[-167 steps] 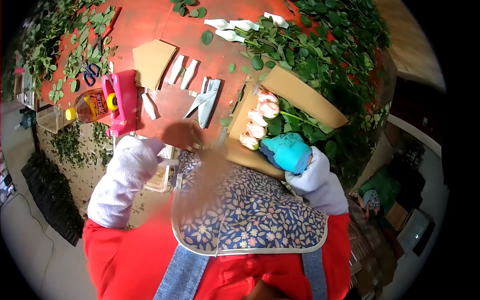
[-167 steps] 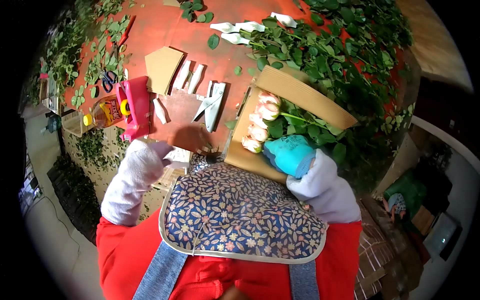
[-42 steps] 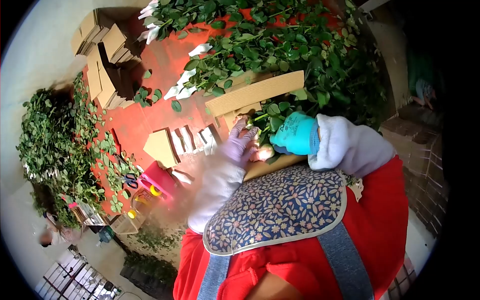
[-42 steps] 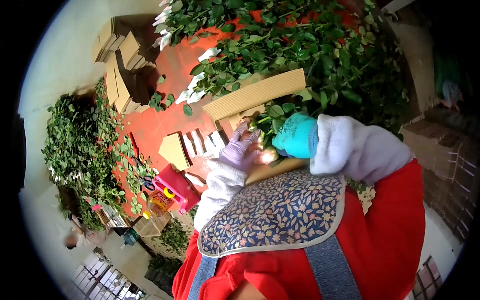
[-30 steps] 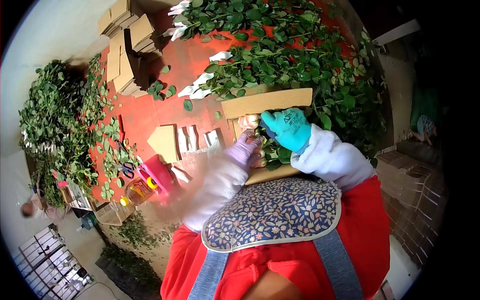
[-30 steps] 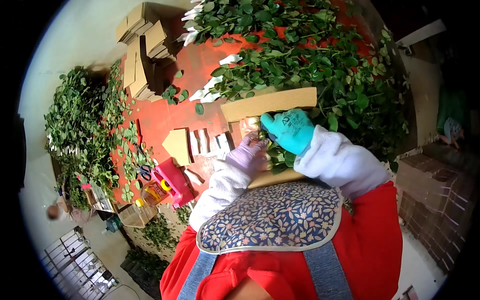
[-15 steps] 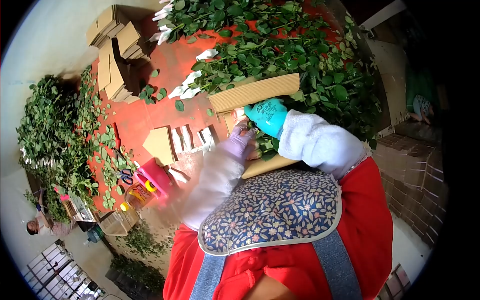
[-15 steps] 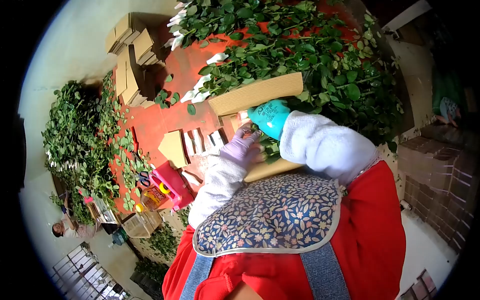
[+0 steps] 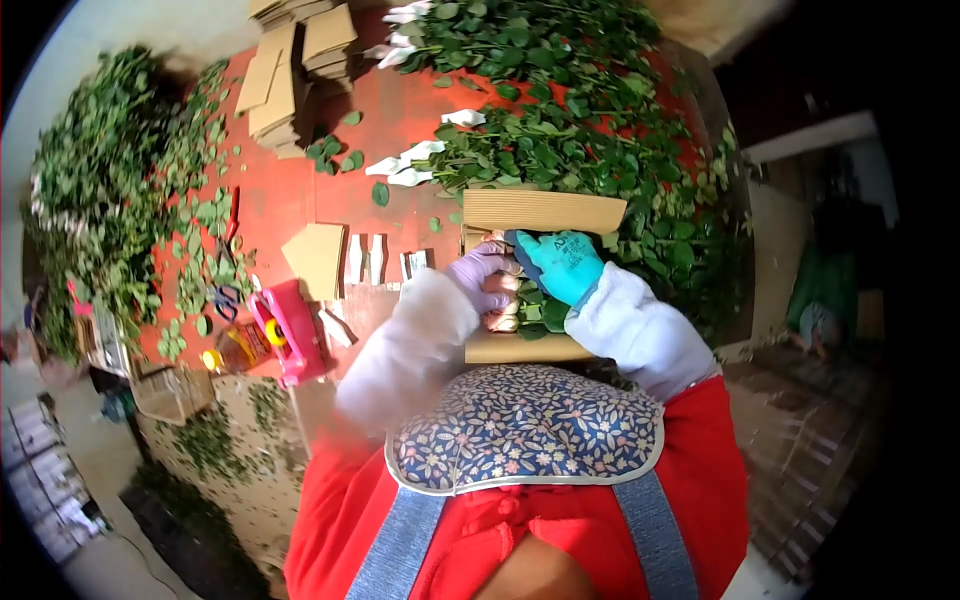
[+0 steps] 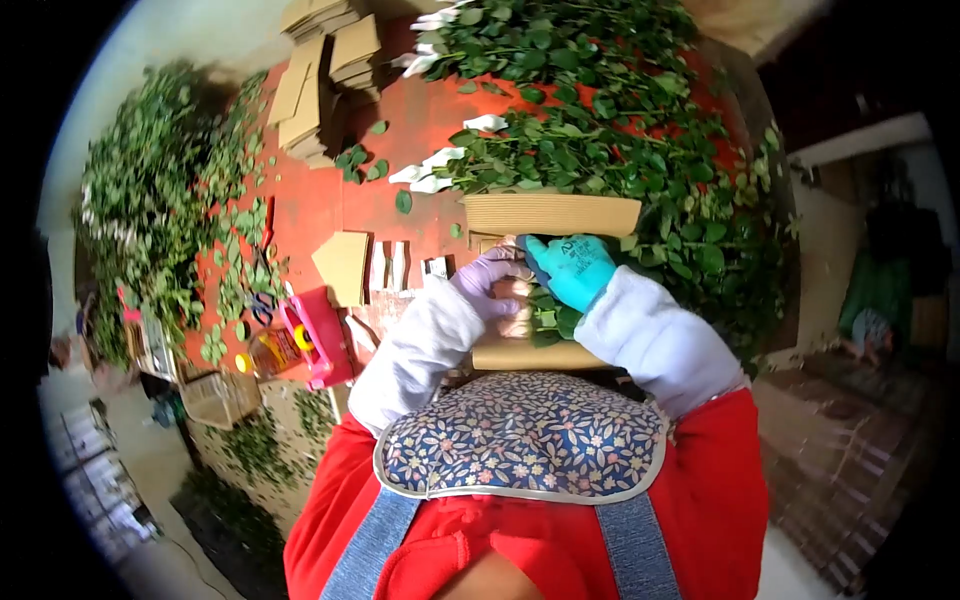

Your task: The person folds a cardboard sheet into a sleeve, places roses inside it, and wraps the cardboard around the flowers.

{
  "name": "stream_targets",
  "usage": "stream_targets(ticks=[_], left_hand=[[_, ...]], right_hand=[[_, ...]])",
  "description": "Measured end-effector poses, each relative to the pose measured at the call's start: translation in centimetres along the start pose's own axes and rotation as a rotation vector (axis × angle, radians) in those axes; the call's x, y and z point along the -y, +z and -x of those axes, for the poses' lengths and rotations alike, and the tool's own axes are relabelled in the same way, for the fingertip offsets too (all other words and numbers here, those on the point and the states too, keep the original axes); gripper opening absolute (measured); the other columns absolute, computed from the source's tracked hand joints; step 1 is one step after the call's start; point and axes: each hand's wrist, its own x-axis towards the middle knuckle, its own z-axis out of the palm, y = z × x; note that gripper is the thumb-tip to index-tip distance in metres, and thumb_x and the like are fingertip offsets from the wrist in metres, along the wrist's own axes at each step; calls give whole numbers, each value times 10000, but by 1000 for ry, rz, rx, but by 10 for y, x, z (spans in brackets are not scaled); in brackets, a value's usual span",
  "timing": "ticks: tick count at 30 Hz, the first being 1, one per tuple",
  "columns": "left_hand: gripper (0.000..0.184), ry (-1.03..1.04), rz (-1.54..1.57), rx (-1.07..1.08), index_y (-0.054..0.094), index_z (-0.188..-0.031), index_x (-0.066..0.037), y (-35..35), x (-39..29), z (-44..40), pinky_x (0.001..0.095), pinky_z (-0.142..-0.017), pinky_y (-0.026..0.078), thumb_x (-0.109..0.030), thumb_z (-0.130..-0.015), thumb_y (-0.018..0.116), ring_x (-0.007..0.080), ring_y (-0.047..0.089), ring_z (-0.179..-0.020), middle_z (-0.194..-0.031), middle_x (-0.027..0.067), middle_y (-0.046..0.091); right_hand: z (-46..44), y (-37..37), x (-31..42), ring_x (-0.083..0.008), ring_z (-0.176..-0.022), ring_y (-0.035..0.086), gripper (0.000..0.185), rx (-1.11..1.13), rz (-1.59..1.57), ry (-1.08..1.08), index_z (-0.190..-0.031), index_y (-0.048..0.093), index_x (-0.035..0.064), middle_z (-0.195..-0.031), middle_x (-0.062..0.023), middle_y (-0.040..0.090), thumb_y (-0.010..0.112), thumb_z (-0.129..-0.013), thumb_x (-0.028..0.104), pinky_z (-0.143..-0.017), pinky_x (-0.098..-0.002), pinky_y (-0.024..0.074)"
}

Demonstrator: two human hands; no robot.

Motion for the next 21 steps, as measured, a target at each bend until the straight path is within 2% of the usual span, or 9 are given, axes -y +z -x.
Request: stream_targets(ticks=[3, 5, 7, 8, 10, 14, 16, 18, 21], left_hand=[[330, 319, 255, -290, 657, -1094, -68, 1, 14, 17, 331, -955, 433, -18, -769, 679, 245, 547, -1116, -1196, 122, 576], [275, 292, 307, -338, 668, -1065, -63, -11, 17, 42, 311, -947, 437, 27, -811, 613, 230, 574, -1077, -1171, 108, 604], [249, 129, 350, -401, 678, -1021, -52, -12, 17, 70, 302, -928, 452, 58, -837, 550, 222, 617, -1019, -1100, 96, 651], [193, 76, 253, -400, 679, -981, -78, -16, 14, 78, 347, -925, 463, -24, -827, 577, 249, 600, -1067, -1044, 114, 671], [236, 191, -45, -360, 674, -1009, -47, -19, 9, 88, 350, -883, 487, 40, -824, 556, 274, 621, -1032, -1094, 138, 648], [247, 206, -96, -379, 668, -1007, -55, -2, 10, 94, 354, -877, 494, 37, -801, 568, 302, 619, -1009, -1071, 134, 648], [256, 62, -110, -405, 662, -1000, -62, -1, 4, 96, 345, -863, 497, 39, -778, 585, 291, 622, -992, -1045, 115, 652], [263, 64, -106, -478, 663, -991, -66, -5, -1, 98, 339, -849, 503, 44, -761, 596, 285, 627, -973, -1025, 109, 654], [293, 45, -156, -508, 662, -991, -69, -7, -5, 104, 329, -853, 506, 51, -729, 605, 290, 629, -977, -1055, 112, 650]], right_hand=[[4, 3, -4, -325, -595, 607, 343, -70, 5, -46, -1204, 542, 132, -730, -125, 632, 559, -867, 197, -539, -480, 452], [7, 14, -11, -328, -594, 603, 366, -35, 9, -76, -1221, 542, 131, -733, -126, 633, 573, -863, 199, -542, -484, 446], [7, 22, -16, -327, -600, 603, 418, -199, -11, -135, -1265, 530, 128, -759, -132, 644, 586, -859, 209, -558, -483, 442], [6, 19, -16, -327, -600, 603, 418, -176, -4, -160, -1265, 530, 128, -759, -132, 644, 586, -859, 209, -558, -483, 442], [5, 12, -15, -326, -625, 604, 432, -177, 11, -162, -1280, 523, 127, -786, -136, 652, 584, -860, 210, -581, -474, 449], [5, 0, -4, -330, -668, 605, 409, -220, -55, -169, -1231, 575, 124, -751, -142, 643, 636, -827, 155, -609, -460, 462], [9, -10, 2, -328, -683, 612, 399, -100, -35, -122, -1200, 597, 97, -743, -141, 641, 662, -807, 127, -627, -450, 473], [12, -17, 6, -318, -679, 617, 406, -230, -32, -187, -1207, 583, 60, -738, -132, 641, 658, -815, 132, -623, -431, 481], [19, -22, 0, -318, -593, 599, 397, -188, -38, -236, -1185, 592, 36, -700, -121, 631, 651, -800, 116, -546, -422, 475]])
